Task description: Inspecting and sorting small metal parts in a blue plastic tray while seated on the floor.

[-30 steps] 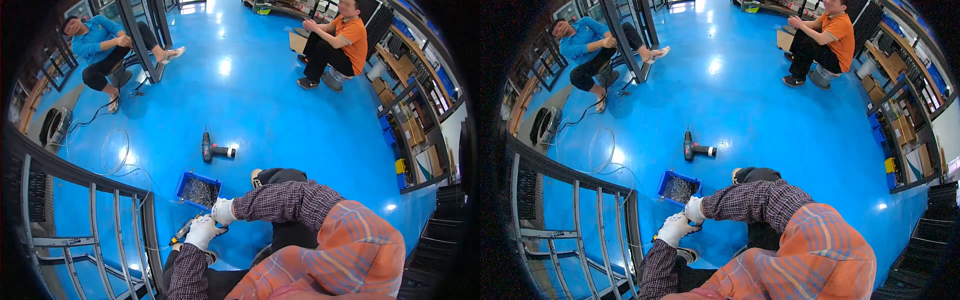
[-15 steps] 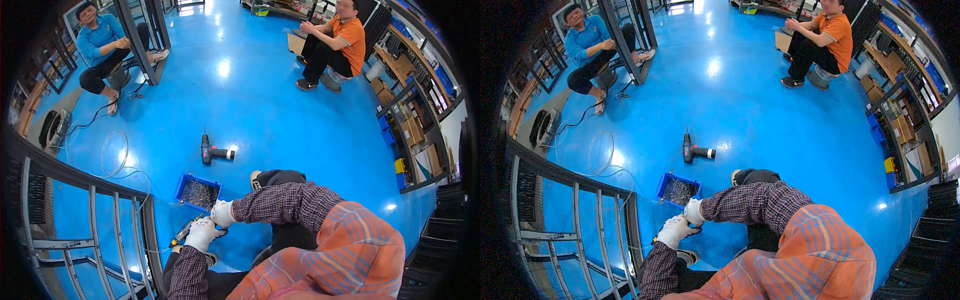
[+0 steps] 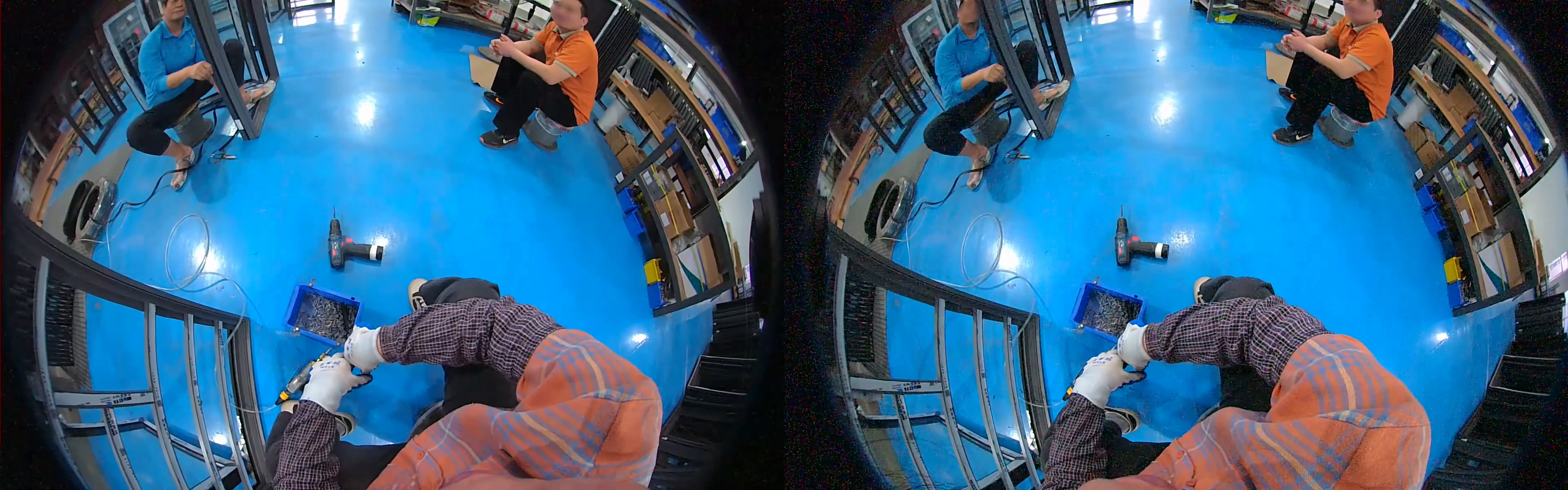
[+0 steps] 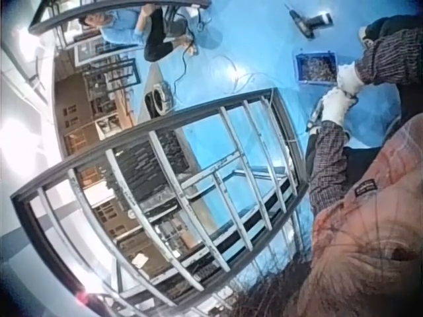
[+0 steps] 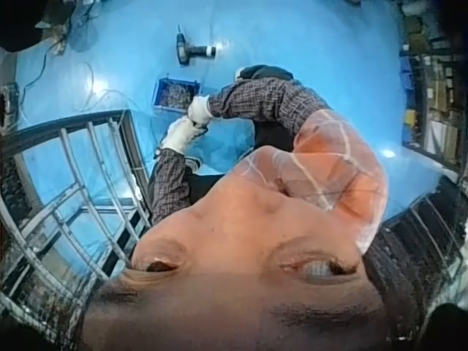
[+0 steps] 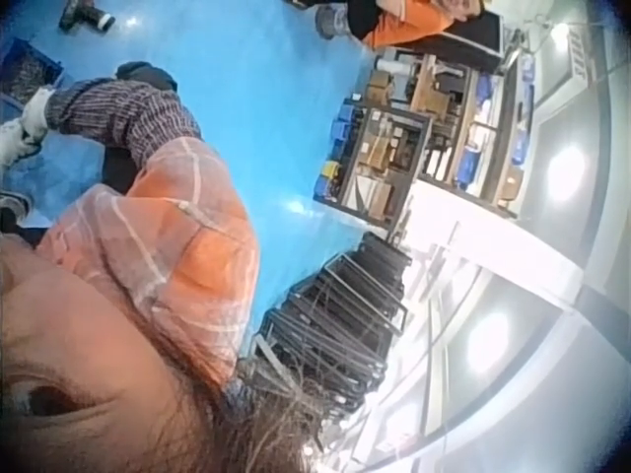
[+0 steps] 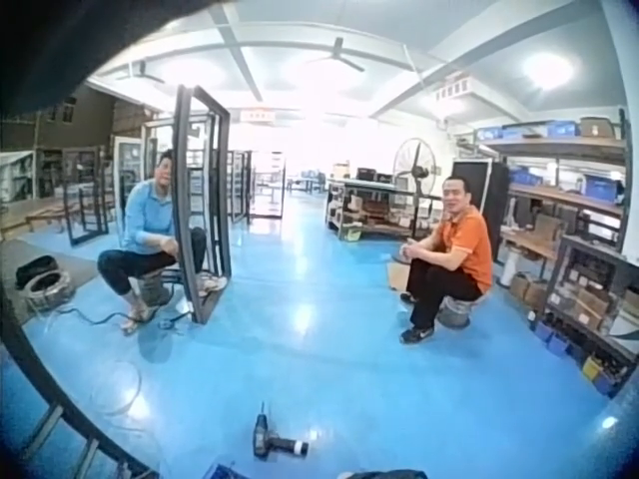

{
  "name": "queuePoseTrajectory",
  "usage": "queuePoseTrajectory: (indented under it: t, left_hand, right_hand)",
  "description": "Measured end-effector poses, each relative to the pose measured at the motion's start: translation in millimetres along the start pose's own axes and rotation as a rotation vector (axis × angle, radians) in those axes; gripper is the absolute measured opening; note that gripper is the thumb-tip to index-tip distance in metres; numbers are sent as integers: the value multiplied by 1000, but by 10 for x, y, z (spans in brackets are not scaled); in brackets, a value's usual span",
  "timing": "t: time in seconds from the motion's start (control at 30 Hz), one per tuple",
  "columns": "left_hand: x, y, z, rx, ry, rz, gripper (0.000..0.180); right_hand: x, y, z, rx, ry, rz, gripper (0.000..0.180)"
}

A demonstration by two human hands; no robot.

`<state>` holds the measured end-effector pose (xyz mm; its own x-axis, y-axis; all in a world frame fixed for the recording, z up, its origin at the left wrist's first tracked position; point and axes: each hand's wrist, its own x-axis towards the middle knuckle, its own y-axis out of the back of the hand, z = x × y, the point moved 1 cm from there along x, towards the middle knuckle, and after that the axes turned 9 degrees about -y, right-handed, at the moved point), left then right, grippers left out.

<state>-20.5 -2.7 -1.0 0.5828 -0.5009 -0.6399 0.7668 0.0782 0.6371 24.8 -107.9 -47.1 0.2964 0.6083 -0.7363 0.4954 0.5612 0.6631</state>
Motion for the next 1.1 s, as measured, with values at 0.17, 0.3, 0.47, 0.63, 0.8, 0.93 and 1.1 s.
queuePoseTrajectory:
  t: [0.17, 0.3, 0.47, 0.63, 0.8, 0.93, 1.1]
  left_hand:
    - [-15, 14, 5, -29, 18, -16, 61]
    - [-12, 10, 24, -12, 5, 1, 61]
    - [-42, -57, -17, 1, -28, 42, 61]
    - [48, -28, -91, -42, -32, 93, 61]
    - [-24, -3, -12, -21, -16, 130, 61]
    - [-37, -60, -27, 7, -18, 84, 58]
    - [20, -67, -94, -18, -43, 130, 61]
  right_hand:
    - [-32, 28, -26, -9, -10, 9, 26]
    - [-65, 32, -30, -21, -21, 7, 26]
    - [-85, 18, -58, -2, -3, 31, 25]
    - [-52, 58, 34, 29, 6, 93, 26]
    - [-3, -60, -2, -56, -9, 161, 27]
    - [-13, -48, -27, -28, 11, 149, 27]
    - [-51, -6, -1, 20, 8, 154, 26]
